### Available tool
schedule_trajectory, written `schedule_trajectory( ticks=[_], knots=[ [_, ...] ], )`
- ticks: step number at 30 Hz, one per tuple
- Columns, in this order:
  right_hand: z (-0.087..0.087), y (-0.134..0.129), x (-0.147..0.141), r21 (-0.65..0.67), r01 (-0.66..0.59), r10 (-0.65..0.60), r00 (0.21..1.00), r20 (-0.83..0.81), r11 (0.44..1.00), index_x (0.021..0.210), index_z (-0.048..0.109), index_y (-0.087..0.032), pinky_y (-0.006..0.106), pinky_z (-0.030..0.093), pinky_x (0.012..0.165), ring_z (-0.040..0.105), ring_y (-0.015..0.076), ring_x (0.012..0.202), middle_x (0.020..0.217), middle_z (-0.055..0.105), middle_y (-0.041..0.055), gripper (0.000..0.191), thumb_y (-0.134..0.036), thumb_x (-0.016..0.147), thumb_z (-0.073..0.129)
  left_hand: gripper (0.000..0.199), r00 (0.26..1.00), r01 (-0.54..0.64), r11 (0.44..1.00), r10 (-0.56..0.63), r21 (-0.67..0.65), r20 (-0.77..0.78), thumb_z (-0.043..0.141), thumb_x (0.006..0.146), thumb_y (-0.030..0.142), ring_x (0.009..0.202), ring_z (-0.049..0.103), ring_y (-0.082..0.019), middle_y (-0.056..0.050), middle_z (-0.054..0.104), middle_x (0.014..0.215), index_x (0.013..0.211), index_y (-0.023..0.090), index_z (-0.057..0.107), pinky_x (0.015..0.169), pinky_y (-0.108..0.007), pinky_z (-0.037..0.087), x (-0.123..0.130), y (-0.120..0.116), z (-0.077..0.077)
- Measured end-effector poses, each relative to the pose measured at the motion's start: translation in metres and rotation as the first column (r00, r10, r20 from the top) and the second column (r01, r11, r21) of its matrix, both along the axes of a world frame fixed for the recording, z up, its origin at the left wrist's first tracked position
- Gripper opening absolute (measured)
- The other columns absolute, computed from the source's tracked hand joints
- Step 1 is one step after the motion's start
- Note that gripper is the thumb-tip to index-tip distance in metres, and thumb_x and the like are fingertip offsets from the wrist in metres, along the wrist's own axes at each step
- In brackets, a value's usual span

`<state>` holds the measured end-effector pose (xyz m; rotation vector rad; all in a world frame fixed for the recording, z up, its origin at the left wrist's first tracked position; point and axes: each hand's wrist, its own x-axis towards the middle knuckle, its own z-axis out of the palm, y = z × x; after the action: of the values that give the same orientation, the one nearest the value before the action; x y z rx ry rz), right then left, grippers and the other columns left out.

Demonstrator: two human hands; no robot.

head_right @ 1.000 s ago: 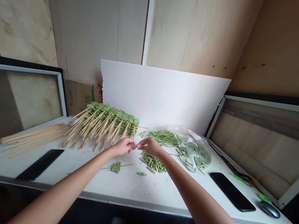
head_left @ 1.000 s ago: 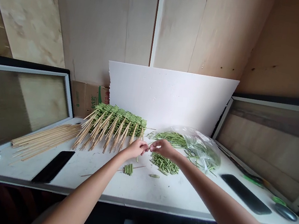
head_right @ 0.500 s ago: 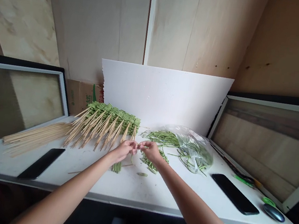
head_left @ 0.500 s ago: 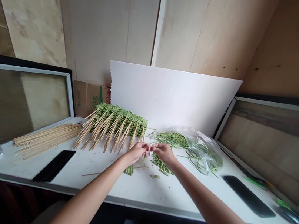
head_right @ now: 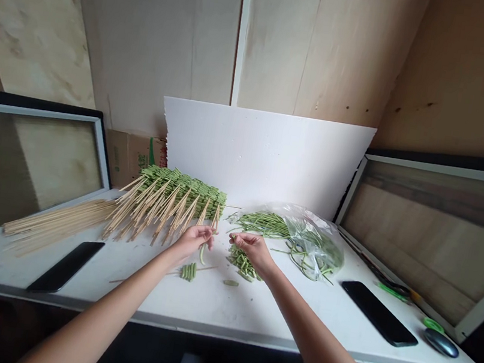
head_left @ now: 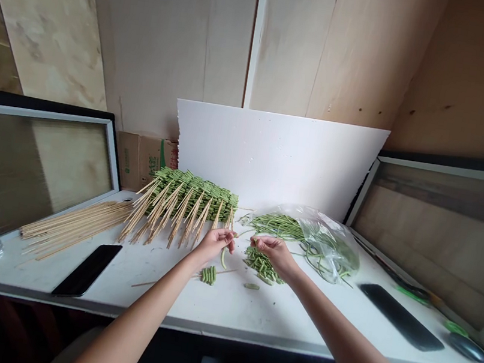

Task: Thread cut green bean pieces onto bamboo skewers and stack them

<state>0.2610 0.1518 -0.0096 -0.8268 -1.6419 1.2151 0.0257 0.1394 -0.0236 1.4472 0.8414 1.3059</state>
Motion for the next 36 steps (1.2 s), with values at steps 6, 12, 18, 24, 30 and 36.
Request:
schedule_trajectory(
  ticks=[6,12,18,24,30,36],
  knots=[
    [-0.008,-0.012,0.003,0.122,-0.004,-0.032,0.957,0.289,0.993,0.083,0.082,-0.018,0.043,0.055,0.085,0.072,0.0299,0.092,0.097,0.080,0.0131,0.050,-0.067,0.074,0.079,0.054,0.999,-0.033,0.999,0.032,-0.027,-0.036,0.084,0.077,0.056,0.068,0.074,-0.022,-0.007,0.077,0.077,0.102,0.016,0.059,0.077,-0.037,0.053,-0.022,-0.023,0.001],
    [-0.032,-0.043,0.002,0.450,-0.062,-0.233,0.788,0.570,0.891,0.081,0.083,-0.028,0.048,0.049,0.090,0.065,0.0317,0.093,0.085,0.079,0.0086,0.013,-0.035,0.087,0.074,0.046,0.990,-0.071,0.997,0.070,-0.001,-0.125,0.078,0.084,0.054,0.087,0.078,-0.027,-0.012,0.080,0.091,0.106,0.017,0.061,0.085,-0.041,0.056,-0.041,-0.054,0.008],
    [-0.042,-0.049,0.000,0.487,-0.100,-0.291,0.692,0.661,0.868,0.085,0.085,-0.030,0.045,0.046,0.085,0.059,0.0337,0.097,0.085,0.077,0.0083,0.006,-0.029,0.082,0.080,0.036,0.960,-0.161,0.986,0.165,0.037,-0.228,0.087,0.077,0.042,0.081,0.078,-0.026,-0.010,0.079,0.084,0.095,0.016,0.069,0.078,-0.038,0.058,-0.044,-0.059,0.012],
    [-0.002,-0.048,-0.017,0.512,-0.047,-0.301,0.762,0.573,0.858,0.103,0.082,-0.028,0.046,0.048,0.087,0.060,0.0337,0.102,0.096,0.077,0.0093,0.025,-0.046,0.089,0.076,0.022,0.901,-0.195,0.972,0.231,0.134,-0.366,0.085,0.076,0.028,0.085,0.074,-0.026,-0.010,0.079,0.089,0.093,0.018,0.075,0.081,-0.038,0.056,-0.039,-0.063,0.014],
    [0.009,-0.067,-0.039,0.469,-0.060,-0.148,0.908,0.393,0.881,0.115,0.076,-0.028,0.045,0.048,0.099,0.058,0.0314,0.116,0.115,0.075,0.0093,0.041,-0.056,0.086,0.076,0.053,0.815,-0.113,0.936,0.278,0.332,-0.508,0.076,0.084,0.019,0.099,0.069,-0.029,-0.004,0.081,0.086,0.135,0.029,0.064,0.101,-0.043,0.043,-0.025,-0.077,0.012],
    [0.000,-0.067,-0.039,0.415,0.055,-0.210,0.917,0.339,0.908,0.102,0.079,-0.026,0.043,0.050,0.092,0.062,0.0301,0.106,0.101,0.075,0.0088,0.029,-0.051,0.088,0.075,0.038,0.681,-0.028,0.845,0.408,0.535,-0.608,0.070,0.089,0.014,0.093,0.067,-0.028,-0.005,0.082,0.093,0.124,0.028,0.071,0.103,-0.046,0.036,-0.023,-0.084,0.012]
  ],
)
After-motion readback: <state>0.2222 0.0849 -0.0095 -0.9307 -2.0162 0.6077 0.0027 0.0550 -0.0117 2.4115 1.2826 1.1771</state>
